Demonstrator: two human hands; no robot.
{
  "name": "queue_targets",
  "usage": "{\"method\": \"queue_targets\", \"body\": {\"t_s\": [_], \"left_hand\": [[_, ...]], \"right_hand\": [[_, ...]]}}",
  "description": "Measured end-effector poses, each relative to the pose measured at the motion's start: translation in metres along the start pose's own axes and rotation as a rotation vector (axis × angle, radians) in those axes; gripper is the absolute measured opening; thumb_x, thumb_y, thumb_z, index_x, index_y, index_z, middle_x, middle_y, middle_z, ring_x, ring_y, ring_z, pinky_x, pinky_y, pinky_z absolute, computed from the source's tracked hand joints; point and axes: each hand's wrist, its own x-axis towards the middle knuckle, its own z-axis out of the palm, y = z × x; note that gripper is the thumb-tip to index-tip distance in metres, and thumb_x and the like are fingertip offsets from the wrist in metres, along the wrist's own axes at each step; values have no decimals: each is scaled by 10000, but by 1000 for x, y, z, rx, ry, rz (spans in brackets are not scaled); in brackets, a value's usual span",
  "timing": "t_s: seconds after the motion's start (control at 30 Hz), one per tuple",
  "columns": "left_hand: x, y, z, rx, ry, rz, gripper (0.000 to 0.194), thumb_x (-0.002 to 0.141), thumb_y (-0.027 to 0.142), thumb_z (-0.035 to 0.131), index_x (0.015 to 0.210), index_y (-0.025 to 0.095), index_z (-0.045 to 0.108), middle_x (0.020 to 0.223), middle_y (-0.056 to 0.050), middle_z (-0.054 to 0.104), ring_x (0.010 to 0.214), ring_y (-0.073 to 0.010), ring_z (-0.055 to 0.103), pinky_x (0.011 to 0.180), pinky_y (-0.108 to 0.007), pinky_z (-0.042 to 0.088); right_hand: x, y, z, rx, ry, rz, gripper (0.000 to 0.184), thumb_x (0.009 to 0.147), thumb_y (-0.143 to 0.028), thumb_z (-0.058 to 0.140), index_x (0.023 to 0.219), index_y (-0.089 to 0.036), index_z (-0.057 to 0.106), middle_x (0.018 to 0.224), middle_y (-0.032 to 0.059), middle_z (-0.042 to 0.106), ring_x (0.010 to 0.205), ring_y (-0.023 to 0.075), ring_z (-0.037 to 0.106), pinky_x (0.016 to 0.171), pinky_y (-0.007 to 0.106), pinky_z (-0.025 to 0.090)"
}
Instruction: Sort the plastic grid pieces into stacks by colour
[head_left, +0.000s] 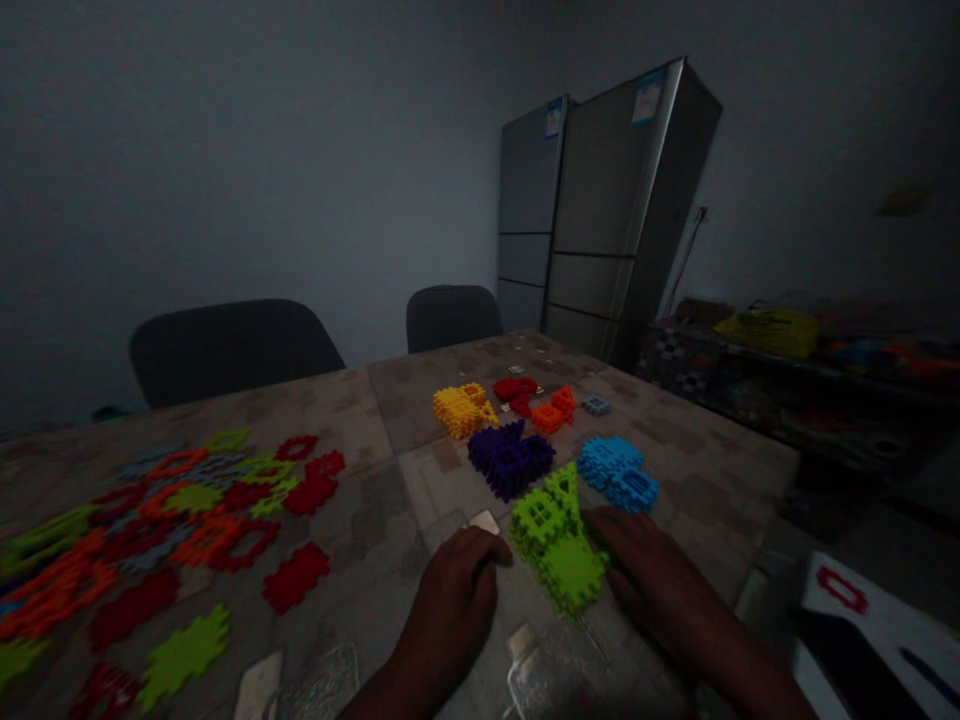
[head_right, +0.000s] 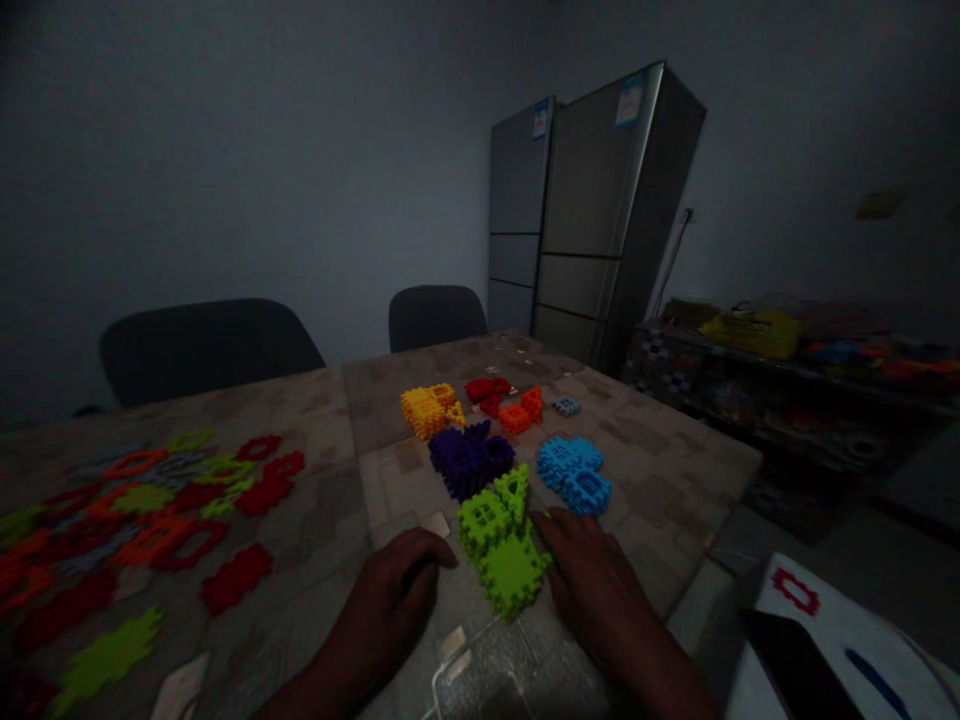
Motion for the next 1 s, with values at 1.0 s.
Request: {"method": "queue_targets", "body": {"t_s": [1.0], "left_hand": [[0, -2, 3, 5, 3, 20, 274, 805, 86, 388, 869, 198, 630, 890, -69, 663, 881, -246, 625, 818, -382, 469]], "right_hand": [[31, 14, -27, -65, -247, -150, 648, 609, -44, 578, 1240, -189, 588, 1193, 125, 581, 1082, 292, 565, 866, 382, 453]]}}
